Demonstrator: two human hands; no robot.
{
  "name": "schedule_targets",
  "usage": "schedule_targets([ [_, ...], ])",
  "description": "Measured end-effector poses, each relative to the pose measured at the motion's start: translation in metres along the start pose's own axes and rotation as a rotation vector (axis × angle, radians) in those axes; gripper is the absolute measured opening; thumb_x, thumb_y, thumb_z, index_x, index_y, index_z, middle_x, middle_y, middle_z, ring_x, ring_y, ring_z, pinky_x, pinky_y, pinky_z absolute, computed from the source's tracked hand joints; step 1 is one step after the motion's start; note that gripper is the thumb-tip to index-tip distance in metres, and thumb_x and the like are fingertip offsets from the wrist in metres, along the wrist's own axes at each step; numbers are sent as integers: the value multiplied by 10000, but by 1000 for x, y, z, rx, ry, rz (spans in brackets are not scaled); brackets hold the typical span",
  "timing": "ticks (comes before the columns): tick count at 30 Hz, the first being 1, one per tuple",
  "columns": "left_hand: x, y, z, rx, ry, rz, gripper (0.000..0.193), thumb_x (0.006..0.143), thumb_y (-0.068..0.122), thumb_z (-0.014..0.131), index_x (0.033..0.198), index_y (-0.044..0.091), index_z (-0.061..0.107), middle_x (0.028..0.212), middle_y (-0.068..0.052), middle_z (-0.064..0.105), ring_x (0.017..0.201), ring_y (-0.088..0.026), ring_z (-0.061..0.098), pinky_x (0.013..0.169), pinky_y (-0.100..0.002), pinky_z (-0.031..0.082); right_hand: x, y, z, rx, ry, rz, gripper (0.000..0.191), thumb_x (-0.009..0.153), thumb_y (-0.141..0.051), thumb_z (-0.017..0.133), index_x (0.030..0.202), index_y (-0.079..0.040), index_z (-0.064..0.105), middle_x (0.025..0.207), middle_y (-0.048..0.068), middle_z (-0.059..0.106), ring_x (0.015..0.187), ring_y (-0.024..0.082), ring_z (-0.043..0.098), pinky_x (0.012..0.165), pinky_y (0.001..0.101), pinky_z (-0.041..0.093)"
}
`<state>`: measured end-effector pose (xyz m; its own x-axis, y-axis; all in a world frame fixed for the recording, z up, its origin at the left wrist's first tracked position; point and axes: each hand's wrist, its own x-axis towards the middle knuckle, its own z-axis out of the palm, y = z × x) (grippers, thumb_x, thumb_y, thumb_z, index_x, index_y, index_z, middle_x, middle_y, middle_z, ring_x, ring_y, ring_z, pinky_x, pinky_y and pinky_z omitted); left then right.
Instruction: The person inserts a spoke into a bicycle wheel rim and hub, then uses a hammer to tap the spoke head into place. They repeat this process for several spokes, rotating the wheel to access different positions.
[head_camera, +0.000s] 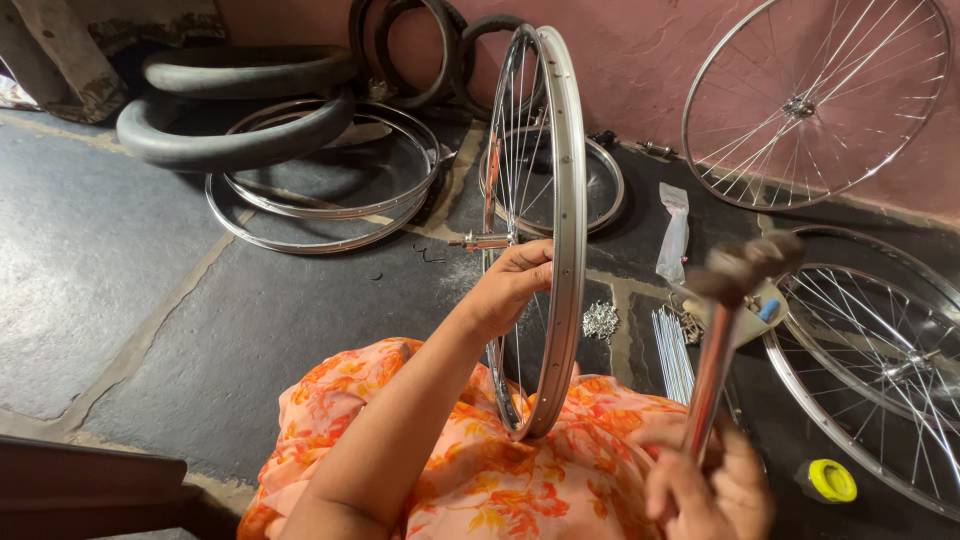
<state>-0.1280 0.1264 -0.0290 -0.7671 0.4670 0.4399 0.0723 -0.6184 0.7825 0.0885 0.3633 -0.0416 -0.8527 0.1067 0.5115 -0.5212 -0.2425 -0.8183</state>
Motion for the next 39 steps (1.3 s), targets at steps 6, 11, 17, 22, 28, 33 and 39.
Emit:
schedule_targets([
  [6, 0, 0, 1, 27, -36, 45, 259, 977, 345, 766, 1062, 104, 729, 943, 33, 688, 883, -82, 606, 847, -278, 490, 9, -6, -6, -755, 101, -192, 524, 920, 34, 705, 1428, -61, 623, 977, 162, 756, 786, 129, 691, 802, 247, 552],
  [11, -2, -1, 1, 23, -26, 31, 274, 962, 349, 767, 1064, 98, 725, 941, 33, 684, 883, -77, 594, 840, -269, 480, 10, -13, 0, -1007, 67, -380, 459, 925, 11, 740, 1364, -81, 645, 1032, 169, 739, 907, 182, 752, 775, 263, 609],
  [17, -2, -2, 0, 19, -19, 42, 282, 967, 346, 763, 1085, 92, 730, 951, 34, 678, 901, -83, 581, 856, -265, 468, 19, -11, 11, -1121, 48, -463, 466, 883, 23, 775, 1319, -102, 668, 951, 169, 733, 801, 171, 736, 639, 290, 593],
  [22, -4, -2, -1, 24, -23, 31, 279, 973, 336, 762, 1104, 91, 731, 973, 32, 684, 915, -91, 590, 868, -286, 473, 14, -13, 13, -994, 99, -429, 495, 948, 25, 739, 1403, -135, 627, 1057, 156, 735, 847, 178, 759, 702, 266, 630],
  [28, -3, -3, -1, 4, -1, -3, 267, 948, 330, 754, 1106, 116, 731, 1014, 23, 717, 966, -104, 646, 901, -313, 515, 19, -13, 12, -1248, 33, -499, 488, 881, -37, 790, 1340, -142, 661, 994, 173, 742, 909, 264, 759, 718, 324, 596],
  [33, -4, -5, -3, 11, -47, 27, 260, 992, 328, 759, 1113, 99, 738, 1014, 14, 710, 958, -108, 635, 898, -310, 501, 24, -19, 6, -1262, 9, -612, 448, 896, 26, 781, 1306, -126, 683, 1022, 134, 751, 902, 245, 760, 742, 320, 613],
  [39, -4, -5, -3, -14, -30, 37, 267, 974, 319, 745, 1122, 98, 727, 1035, 22, 711, 1010, -105, 637, 962, -307, 492, 27, -17, -3, -1402, -9, -709, 469, 844, 70, 795, 1247, -154, 712, 985, 84, 763, 788, 233, 732, 712, 362, 581],
])
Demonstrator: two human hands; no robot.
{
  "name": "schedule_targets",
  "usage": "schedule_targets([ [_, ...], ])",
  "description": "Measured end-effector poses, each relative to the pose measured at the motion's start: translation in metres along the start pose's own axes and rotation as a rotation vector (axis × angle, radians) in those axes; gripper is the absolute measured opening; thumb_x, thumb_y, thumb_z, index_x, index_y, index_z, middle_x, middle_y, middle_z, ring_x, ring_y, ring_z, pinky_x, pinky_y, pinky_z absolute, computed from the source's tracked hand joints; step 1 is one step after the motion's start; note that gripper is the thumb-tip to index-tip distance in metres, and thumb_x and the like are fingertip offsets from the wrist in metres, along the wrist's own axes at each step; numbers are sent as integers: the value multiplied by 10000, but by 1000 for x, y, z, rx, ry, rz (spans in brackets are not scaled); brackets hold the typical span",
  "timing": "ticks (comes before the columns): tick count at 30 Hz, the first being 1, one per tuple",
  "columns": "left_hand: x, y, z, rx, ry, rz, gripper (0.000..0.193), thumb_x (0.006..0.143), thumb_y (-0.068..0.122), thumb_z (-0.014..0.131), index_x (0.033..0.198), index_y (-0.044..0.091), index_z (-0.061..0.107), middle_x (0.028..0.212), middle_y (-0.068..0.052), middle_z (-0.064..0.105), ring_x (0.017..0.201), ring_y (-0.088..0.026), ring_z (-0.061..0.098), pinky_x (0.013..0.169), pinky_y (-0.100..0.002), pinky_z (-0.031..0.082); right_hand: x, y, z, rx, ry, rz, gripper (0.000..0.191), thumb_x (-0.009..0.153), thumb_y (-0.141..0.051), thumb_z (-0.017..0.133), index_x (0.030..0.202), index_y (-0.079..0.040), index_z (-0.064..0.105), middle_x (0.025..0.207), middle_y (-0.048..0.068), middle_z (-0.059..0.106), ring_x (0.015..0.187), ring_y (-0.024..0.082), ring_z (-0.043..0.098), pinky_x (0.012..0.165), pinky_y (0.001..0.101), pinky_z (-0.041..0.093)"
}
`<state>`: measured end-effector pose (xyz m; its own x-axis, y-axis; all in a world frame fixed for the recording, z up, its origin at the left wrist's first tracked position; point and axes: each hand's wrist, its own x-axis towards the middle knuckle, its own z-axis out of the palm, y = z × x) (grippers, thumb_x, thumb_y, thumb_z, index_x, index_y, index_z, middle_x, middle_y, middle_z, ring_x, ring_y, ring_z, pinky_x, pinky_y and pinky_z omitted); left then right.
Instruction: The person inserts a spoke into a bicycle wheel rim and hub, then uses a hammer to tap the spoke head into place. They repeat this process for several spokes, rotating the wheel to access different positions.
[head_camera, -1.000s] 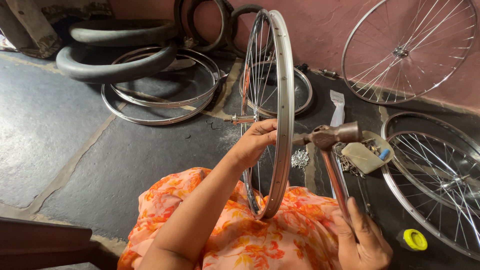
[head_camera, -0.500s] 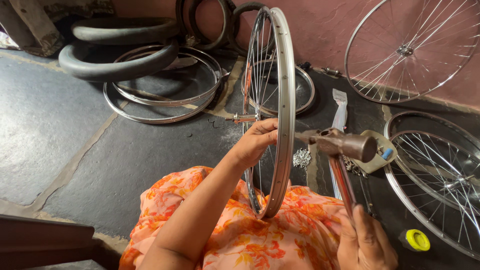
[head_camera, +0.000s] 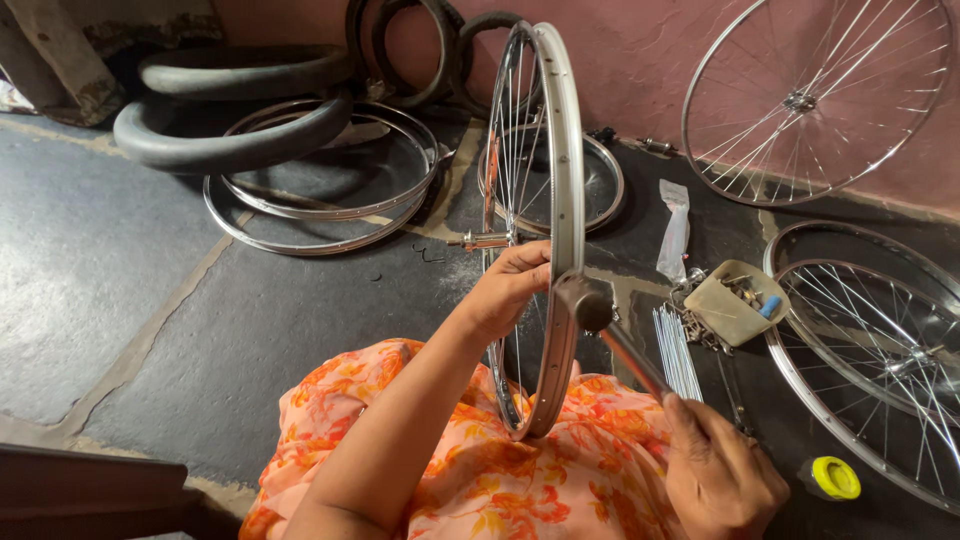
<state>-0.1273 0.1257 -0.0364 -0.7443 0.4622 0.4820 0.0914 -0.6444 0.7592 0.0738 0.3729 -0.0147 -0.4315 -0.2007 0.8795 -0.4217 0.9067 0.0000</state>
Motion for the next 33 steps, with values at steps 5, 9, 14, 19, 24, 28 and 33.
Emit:
schedule_targets([
  [5, -1, 2, -2, -3, -32, -35, 269, 986, 314, 751, 1133, 90, 733, 1058, 18, 717, 1014, -117, 634, 954, -318, 490, -3, 8, -4, 202, -10, -7, 508, 894, -7, 823, 1341, -192, 668, 1114, 68, 756, 861, 171, 748, 711, 249, 597],
  [9, 1, 4, -4, 6, -22, -69, 287, 969, 307, 756, 1157, 91, 736, 1060, 16, 721, 990, -114, 631, 906, -316, 486, 19, 31, -14, 207, -24, -34, 482, 921, -15, 829, 1347, -193, 691, 1118, 65, 740, 787, 147, 709, 673, 239, 546],
  [14, 3, 3, -2, 19, -28, -48, 284, 976, 333, 758, 1133, 98, 739, 1068, 18, 721, 1011, -116, 633, 931, -313, 491, 60, 62, -23, 84, -185, -187, 473, 855, -7, 822, 1288, -160, 707, 1040, 62, 751, 693, 158, 654, 649, 297, 515],
  [19, 4, 1, -2, 61, -33, -32, 298, 971, 366, 760, 1112, 104, 748, 1035, 12, 720, 963, -120, 623, 878, -308, 486, 79, 80, -32, 6, -263, -290, 475, 812, 40, 801, 1255, -116, 729, 1007, 64, 763, 656, 170, 624, 612, 318, 495],
  [24, 7, -3, -4, 52, -31, -42, 291, 974, 355, 761, 1127, 107, 741, 1030, 19, 710, 958, -108, 610, 884, -304, 479, 96, 96, -31, 157, -290, -274, 456, 858, -11, 781, 1282, -167, 715, 1110, 25, 749, 739, 149, 664, 641, 269, 495],
  [28, 7, -5, -5, 74, -22, -49, 301, 960, 365, 758, 1111, 105, 745, 1012, 22, 713, 948, -109, 624, 871, -307, 495, 108, 104, -31, 123, -356, -281, 485, 750, 24, 739, 1210, -132, 745, 1055, 63, 776, 683, 182, 654, 646, 336, 518],
  [33, 7, -5, -5, 58, -32, -57, 307, 961, 366, 752, 1115, 101, 747, 995, 16, 713, 926, -109, 620, 863, -311, 499, 114, 106, -29, 159, -296, -314, 426, 805, 13, 755, 1206, -130, 737, 1045, 65, 751, 727, 192, 657, 641, 327, 514],
])
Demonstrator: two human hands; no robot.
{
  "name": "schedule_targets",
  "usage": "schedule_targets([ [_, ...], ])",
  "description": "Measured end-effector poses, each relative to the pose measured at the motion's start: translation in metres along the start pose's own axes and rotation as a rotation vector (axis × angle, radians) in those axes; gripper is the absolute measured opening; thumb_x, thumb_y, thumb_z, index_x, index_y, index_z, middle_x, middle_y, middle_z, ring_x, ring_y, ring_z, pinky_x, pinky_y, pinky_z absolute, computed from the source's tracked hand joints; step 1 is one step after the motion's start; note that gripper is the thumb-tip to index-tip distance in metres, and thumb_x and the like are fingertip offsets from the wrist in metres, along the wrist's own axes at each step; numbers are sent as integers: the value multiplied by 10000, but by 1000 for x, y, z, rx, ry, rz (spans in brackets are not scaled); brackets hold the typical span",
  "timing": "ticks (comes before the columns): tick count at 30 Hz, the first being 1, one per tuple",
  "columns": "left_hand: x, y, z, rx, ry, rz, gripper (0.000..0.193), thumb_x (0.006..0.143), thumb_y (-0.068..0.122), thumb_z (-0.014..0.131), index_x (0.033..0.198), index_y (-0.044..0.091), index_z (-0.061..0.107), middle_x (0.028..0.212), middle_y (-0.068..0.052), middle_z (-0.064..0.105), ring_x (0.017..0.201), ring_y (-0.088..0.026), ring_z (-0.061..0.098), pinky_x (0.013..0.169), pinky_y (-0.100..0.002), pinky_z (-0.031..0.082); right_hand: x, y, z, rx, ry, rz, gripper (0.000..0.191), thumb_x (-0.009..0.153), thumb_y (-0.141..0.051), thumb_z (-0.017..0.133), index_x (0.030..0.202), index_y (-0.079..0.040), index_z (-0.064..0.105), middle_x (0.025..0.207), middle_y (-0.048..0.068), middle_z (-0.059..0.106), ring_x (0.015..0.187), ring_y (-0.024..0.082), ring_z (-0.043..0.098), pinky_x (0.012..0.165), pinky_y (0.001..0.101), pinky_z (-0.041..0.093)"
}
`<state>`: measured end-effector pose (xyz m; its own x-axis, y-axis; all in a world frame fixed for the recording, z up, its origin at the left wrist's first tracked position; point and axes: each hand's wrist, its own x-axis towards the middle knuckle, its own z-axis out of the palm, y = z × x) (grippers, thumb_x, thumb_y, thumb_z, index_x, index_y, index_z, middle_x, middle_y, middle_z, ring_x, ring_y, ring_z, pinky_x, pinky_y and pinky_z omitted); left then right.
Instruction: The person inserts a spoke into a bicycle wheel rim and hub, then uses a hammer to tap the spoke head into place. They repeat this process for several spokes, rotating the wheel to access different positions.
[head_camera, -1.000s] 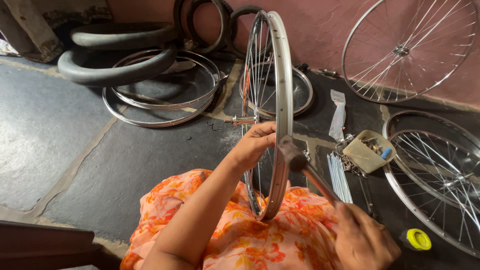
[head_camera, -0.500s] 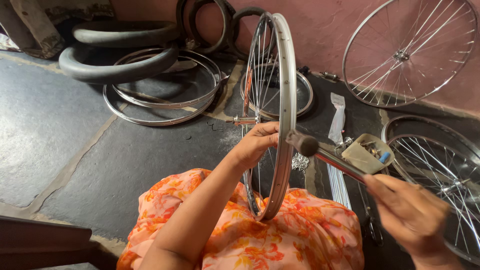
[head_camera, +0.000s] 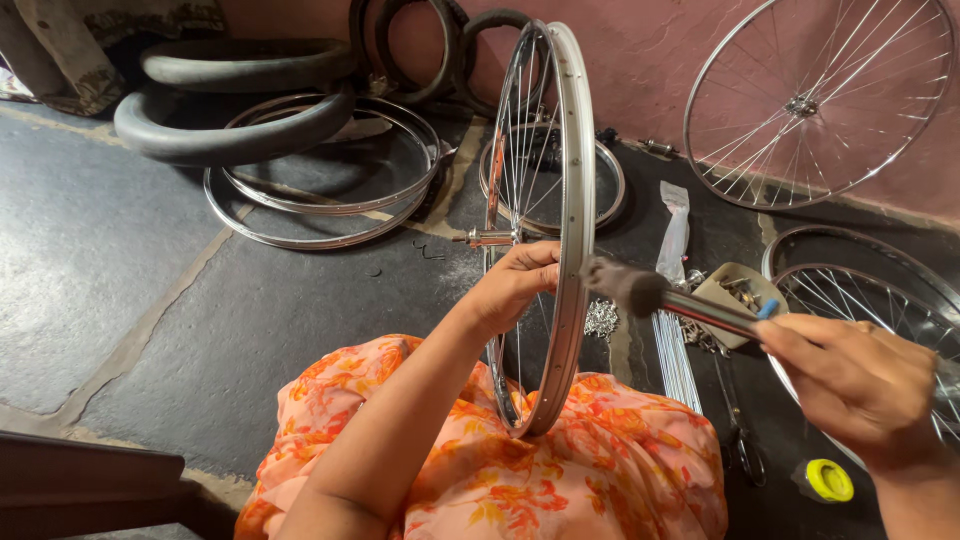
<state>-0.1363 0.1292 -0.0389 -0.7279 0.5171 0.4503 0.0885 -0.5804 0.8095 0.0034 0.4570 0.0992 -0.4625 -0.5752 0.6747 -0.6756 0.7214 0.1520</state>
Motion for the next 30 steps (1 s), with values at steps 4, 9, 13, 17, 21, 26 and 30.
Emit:
schedule_targets([
  [4, -1, 1, 0, 3, -19, 23, 288, 983, 346, 756, 1109, 87, 748, 1017, 15, 708, 964, -110, 620, 904, -312, 485, 2, 7, 2, 4, -82, -21, 522, 697, 57, 704, 1183, -126, 758, 1044, 84, 766, 720, 200, 683, 655, 345, 536],
  [9, -1, 4, 3, -10, -27, 6, 274, 992, 343, 747, 1095, 89, 746, 1014, 6, 721, 973, -124, 638, 925, -330, 498, -1, 12, 3, 23, -68, -58, 527, 723, 66, 676, 1202, -141, 746, 1063, 74, 756, 770, 204, 699, 661, 326, 527],
  [13, 0, 6, 5, -9, -21, -15, 292, 960, 354, 742, 1112, 104, 739, 1032, 14, 727, 986, -120, 648, 927, -326, 505, -2, 16, 6, 46, -75, -67, 532, 723, 47, 696, 1219, -143, 733, 1076, 72, 745, 803, 211, 700, 655, 312, 535],
  [17, -2, 5, 5, -6, -18, -19, 292, 974, 349, 746, 1115, 93, 743, 1028, 13, 720, 974, -117, 634, 912, -321, 495, -7, 15, 10, 61, -26, -14, 507, 711, 79, 696, 1171, -130, 746, 1059, 99, 760, 729, 205, 684, 646, 342, 524],
  [21, -3, 4, 3, -28, -19, 7, 287, 978, 343, 752, 1114, 90, 743, 1021, 22, 707, 977, -110, 622, 906, -314, 490, -7, 16, 14, 77, -70, -68, 518, 701, 59, 694, 1191, -104, 733, 1052, 105, 749, 742, 217, 693, 634, 342, 522],
  [26, -5, 1, 2, -43, -36, -4, 282, 989, 335, 754, 1097, 75, 747, 1003, 5, 718, 964, -123, 639, 908, -316, 504, -7, 11, 12, 106, -35, -89, 531, 723, 55, 660, 1216, -130, 720, 1091, 81, 736, 832, 233, 711, 646, 310, 533],
  [30, -4, 1, 1, -67, -15, -8, 271, 970, 329, 749, 1097, 90, 739, 1021, 16, 720, 969, -112, 641, 914, -312, 505, -5, 6, 12, 77, -81, -30, 505, 714, 55, 691, 1191, -105, 736, 1046, 95, 753, 766, 227, 703, 646, 337, 533],
])
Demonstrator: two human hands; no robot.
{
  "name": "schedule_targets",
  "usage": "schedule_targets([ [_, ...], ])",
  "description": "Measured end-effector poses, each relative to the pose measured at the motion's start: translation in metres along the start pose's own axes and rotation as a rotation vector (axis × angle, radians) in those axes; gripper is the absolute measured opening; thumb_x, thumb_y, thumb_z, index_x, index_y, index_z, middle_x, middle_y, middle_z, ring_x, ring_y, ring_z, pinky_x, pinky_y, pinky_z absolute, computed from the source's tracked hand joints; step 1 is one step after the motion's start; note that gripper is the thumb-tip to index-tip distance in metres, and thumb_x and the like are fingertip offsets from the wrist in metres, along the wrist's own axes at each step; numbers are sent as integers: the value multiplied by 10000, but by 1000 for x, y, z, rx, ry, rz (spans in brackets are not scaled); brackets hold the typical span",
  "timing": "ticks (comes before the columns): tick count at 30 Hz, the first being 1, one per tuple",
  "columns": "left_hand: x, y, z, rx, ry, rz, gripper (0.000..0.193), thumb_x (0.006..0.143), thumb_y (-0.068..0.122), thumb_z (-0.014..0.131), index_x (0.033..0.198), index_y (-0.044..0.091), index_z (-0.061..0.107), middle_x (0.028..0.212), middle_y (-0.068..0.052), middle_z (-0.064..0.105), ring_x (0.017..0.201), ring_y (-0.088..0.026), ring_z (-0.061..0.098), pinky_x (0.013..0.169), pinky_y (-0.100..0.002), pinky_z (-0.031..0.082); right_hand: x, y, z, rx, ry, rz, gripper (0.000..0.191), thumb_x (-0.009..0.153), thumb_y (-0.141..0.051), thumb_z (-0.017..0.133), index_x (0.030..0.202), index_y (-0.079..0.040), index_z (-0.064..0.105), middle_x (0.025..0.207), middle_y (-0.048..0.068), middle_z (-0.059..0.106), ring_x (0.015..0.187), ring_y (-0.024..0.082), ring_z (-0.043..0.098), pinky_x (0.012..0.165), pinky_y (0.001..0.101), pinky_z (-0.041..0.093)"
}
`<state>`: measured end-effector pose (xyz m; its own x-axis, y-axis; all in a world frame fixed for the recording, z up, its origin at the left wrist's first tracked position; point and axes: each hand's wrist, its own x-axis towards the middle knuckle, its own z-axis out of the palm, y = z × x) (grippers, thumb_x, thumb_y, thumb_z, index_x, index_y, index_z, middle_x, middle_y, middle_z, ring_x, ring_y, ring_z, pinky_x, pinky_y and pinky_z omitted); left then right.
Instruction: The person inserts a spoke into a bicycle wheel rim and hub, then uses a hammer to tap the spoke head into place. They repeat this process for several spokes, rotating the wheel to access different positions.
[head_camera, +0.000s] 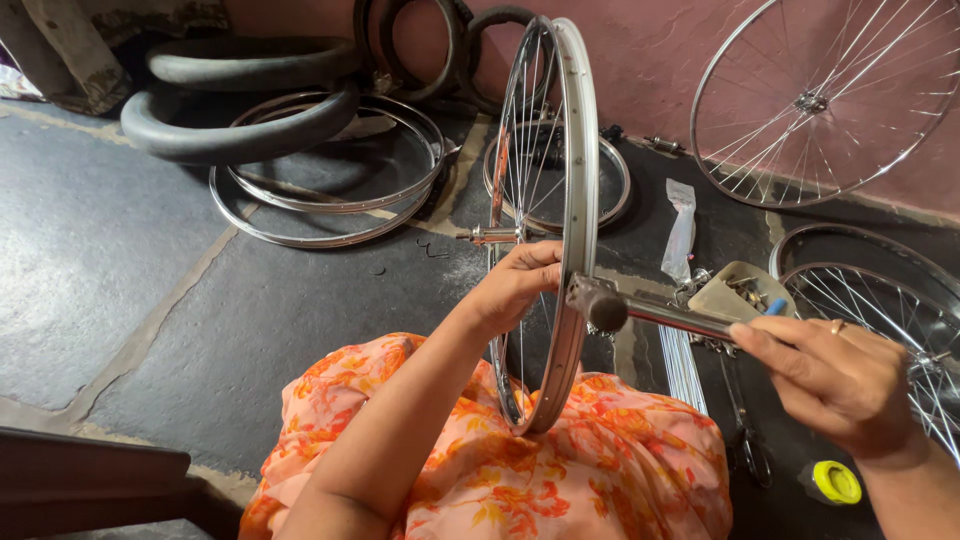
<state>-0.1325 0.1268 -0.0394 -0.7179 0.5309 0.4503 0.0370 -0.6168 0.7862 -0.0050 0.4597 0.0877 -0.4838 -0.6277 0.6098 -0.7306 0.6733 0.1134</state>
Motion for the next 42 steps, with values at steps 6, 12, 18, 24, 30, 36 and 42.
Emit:
schedule_targets([
  [6, -2, 6, 2, 66, -18, -14, 266, 995, 297, 739, 1147, 79, 722, 1026, 22, 702, 976, -96, 621, 900, -309, 491, -37, -22, 14, 173, 193, 314, 358, 941, 15, 740, 1288, -40, 671, 1086, 120, 738, 896, 165, 718, 751, 263, 563],
  [12, -4, 11, 4, 2, -72, 13, 175, 979, 229, 769, 1073, 99, 699, 1044, 22, 703, 1001, -104, 633, 974, -326, 496, -139, -32, 70, 686, 536, 803, 427, 1010, 93, 661, 1428, 28, 605, 1093, 189, 727, 686, 91, 617, 586, 200, 478],
  [18, -9, 8, 5, 102, -30, -18, 265, 1041, 313, 693, 1109, 60, 726, 986, 32, 687, 963, -92, 610, 939, -301, 502, -272, -13, 126, 521, 487, 1449, 472, 1005, 50, 655, 1469, 25, 571, 1048, 235, 708, 615, 147, 553, 517, 287, 393],
  [24, -10, 14, 3, 92, -62, -91, 296, 1040, 325, 692, 1137, 48, 728, 998, 23, 687, 950, -95, 598, 901, -308, 485, -346, 3, 164, 154, -209, 1905, 472, 984, 34, 671, 1445, 26, 573, 1097, 247, 681, 709, 187, 547, 596, 307, 399],
  [30, -9, 16, -1, 73, -87, -3, 243, 1004, 283, 736, 1139, 83, 703, 1069, 35, 689, 1041, -101, 610, 1007, -328, 482, -355, -18, 178, 33, -454, 2022, 473, 962, 19, 686, 1422, 28, 574, 1145, 259, 653, 803, 228, 542, 675, 327, 405],
  [36, -11, 8, 1, 77, -29, 61, 249, 1039, 264, 738, 1119, 28, 736, 1159, 1, 621, 1139, -146, 573, 1049, -345, 446, -366, -29, 181, 2, -461, 2032, 476, 940, 3, 702, 1398, 29, 576, 1193, 271, 626, 897, 268, 537, 755, 346, 411],
  [42, -14, 31, 15, 201, 70, 54, 368, 963, 323, 720, 1220, 61, 710, 1306, -32, 550, 1292, -183, 501, 1131, -363, 390, -374, -29, 190, -19, -444, 2037, 479, 918, -13, 718, 1374, 31, 577, 1242, 283, 598, 991, 309, 531, 834, 366, 417],
])
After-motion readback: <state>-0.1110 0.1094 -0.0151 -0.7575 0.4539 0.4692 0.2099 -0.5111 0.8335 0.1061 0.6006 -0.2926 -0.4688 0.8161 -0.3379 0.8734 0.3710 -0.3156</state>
